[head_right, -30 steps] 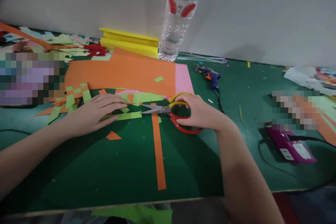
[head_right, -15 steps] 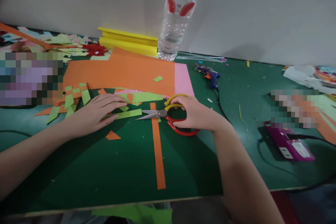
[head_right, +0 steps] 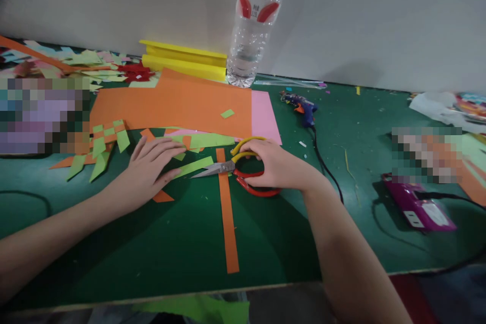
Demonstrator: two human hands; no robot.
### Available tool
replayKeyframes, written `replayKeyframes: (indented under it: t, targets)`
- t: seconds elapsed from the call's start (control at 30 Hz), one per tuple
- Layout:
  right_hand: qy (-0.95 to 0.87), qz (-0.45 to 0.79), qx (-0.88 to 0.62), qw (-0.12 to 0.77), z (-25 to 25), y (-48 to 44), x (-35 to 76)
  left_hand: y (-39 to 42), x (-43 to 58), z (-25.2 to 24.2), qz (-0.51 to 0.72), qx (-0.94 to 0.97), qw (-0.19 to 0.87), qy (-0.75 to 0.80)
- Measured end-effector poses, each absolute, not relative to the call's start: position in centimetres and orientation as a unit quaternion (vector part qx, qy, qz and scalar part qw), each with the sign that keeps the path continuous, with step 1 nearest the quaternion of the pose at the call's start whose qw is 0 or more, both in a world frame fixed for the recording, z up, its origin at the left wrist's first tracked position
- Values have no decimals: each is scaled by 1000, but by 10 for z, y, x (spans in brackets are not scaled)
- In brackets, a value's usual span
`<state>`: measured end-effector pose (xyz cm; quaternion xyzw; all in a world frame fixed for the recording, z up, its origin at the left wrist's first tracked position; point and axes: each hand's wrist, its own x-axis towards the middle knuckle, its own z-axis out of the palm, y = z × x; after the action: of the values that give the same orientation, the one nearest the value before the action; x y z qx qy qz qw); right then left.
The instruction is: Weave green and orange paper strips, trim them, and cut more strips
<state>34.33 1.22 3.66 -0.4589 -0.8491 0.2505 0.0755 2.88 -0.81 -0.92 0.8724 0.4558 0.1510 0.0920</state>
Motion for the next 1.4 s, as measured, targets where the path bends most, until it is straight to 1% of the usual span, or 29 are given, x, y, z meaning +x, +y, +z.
replayKeyframes:
  t: [0.13, 0.23, 0.33, 0.5, 0.6, 0.87, 1.17, 1.4]
  targets:
    - [-852, 244, -458, 67, 36, 12, 344, -5, 25, -4, 165, 859, 126, 468]
    - [-850, 247, -461, 65, 37, 12, 343, 1, 19, 5, 201, 872, 130, 427]
    - [-851, 248, -457, 65, 37, 13, 342, 6, 15, 10, 203, 902, 96, 369]
    - [-853, 244, -455, 72, 35, 13, 344, 5, 17, 2, 129, 944, 22, 302]
    - [-854, 241, -455, 77, 37, 12, 345, 4, 19, -3, 106, 949, -8, 298]
    - [-862, 224, -449, 67, 40, 13, 347, 7, 17, -8, 87, 946, 47, 308]
    - [-864, 215, -448, 83, 37, 16, 348, 7, 20, -4, 65, 939, 70, 331]
    - [-875, 198, -437, 57, 36, 17, 350, 6, 20, -4, 57, 936, 73, 340]
